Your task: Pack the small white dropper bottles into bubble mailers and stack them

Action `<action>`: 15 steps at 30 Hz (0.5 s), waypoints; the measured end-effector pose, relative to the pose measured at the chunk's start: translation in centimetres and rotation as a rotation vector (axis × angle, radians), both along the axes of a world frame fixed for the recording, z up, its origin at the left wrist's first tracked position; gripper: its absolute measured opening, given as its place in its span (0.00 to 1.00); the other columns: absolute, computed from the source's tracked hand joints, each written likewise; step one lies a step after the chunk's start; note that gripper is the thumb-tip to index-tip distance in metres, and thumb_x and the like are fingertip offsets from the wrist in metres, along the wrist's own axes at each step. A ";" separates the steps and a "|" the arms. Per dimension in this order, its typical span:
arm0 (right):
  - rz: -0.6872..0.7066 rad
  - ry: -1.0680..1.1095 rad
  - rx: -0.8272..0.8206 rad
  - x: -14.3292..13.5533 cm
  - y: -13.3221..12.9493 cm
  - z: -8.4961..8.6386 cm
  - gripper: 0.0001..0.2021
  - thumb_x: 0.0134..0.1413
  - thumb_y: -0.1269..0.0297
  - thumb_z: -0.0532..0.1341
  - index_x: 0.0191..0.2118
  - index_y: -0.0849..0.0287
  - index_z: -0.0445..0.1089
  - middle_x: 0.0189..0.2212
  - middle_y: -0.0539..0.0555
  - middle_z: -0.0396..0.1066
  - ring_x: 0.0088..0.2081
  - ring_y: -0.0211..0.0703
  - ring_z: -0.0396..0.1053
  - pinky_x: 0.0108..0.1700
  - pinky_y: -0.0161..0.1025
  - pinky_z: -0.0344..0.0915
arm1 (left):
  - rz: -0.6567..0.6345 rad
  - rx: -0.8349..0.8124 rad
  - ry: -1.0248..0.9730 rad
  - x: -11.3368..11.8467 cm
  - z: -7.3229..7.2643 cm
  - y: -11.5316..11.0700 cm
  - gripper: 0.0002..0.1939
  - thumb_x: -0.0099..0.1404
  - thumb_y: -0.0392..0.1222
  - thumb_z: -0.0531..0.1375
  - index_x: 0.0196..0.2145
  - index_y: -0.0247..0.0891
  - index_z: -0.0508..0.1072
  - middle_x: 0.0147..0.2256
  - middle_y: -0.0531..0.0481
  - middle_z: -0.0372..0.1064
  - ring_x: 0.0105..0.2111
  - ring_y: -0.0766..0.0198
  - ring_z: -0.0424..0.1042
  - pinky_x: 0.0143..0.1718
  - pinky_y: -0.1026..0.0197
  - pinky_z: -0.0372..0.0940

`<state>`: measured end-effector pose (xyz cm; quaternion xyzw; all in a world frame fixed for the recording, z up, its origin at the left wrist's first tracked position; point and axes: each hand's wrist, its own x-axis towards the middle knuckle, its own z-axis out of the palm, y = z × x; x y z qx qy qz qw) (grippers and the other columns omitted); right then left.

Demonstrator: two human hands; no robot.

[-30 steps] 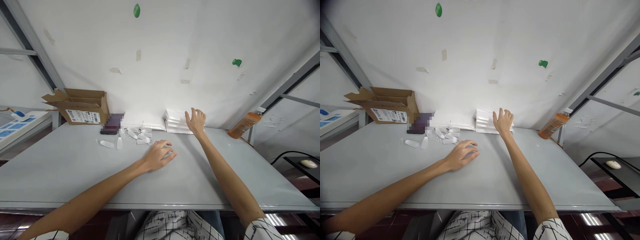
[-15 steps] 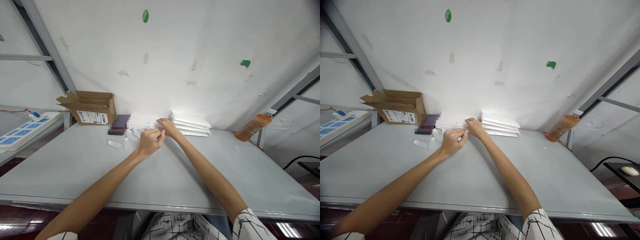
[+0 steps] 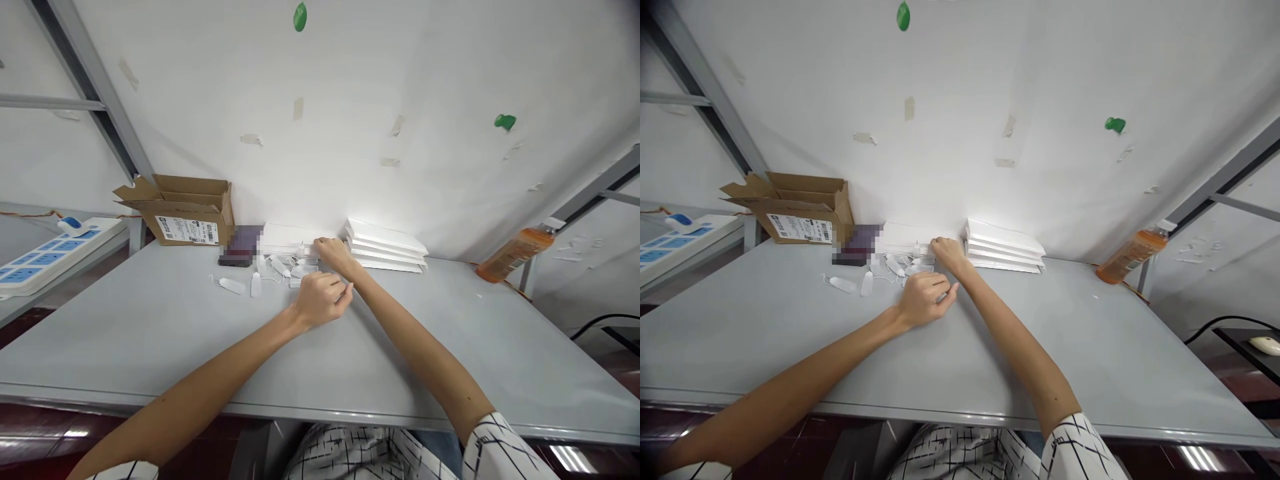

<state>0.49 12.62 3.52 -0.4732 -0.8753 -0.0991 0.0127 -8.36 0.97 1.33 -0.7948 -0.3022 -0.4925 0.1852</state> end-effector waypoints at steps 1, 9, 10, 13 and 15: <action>-0.020 0.009 0.014 -0.2 0.0 -0.2 0.14 0.59 0.80 0.51 0.45 0.66 0.70 0.41 0.65 0.73 0.41 0.48 0.72 0.37 0.37 0.59 | 0.001 -0.002 0.007 0.0 0.0 0.0 0.21 0.66 0.35 0.55 0.15 0.36 0.61 0.14 0.55 0.58 0.16 0.70 0.55 0.21 0.62 0.49; -0.166 0.259 0.174 -0.6 1.1 0.9 0.18 0.63 0.75 0.44 0.49 0.64 0.68 0.42 0.62 0.74 0.40 0.50 0.72 0.36 0.39 0.60 | 0.019 -0.030 0.033 0.2 -0.5 -0.1 0.21 0.67 0.36 0.54 0.15 0.37 0.61 0.15 0.55 0.58 0.17 0.70 0.56 0.21 0.61 0.49; -0.151 0.349 0.198 -0.5 1.1 1.2 0.18 0.63 0.74 0.44 0.49 0.63 0.69 0.42 0.61 0.74 0.40 0.49 0.72 0.38 0.39 0.61 | 0.021 -0.037 0.037 0.2 -0.5 -0.1 0.21 0.67 0.36 0.54 0.16 0.37 0.61 0.15 0.55 0.59 0.17 0.69 0.56 0.21 0.61 0.49; -0.064 0.645 0.279 -0.4 0.9 2.3 0.18 0.61 0.73 0.47 0.49 0.61 0.70 0.43 0.60 0.75 0.42 0.47 0.72 0.42 0.38 0.63 | 0.016 -0.050 0.044 0.2 -0.4 -0.2 0.22 0.68 0.36 0.53 0.16 0.38 0.61 0.15 0.54 0.58 0.17 0.69 0.57 0.21 0.61 0.49; -0.019 0.806 0.347 -0.1 0.2 3.3 0.18 0.60 0.72 0.47 0.48 0.60 0.70 0.43 0.59 0.75 0.43 0.46 0.71 0.45 0.38 0.64 | 0.009 -0.049 0.043 0.1 -0.4 -0.3 0.22 0.68 0.36 0.53 0.16 0.38 0.62 0.16 0.54 0.59 0.17 0.68 0.57 0.22 0.61 0.50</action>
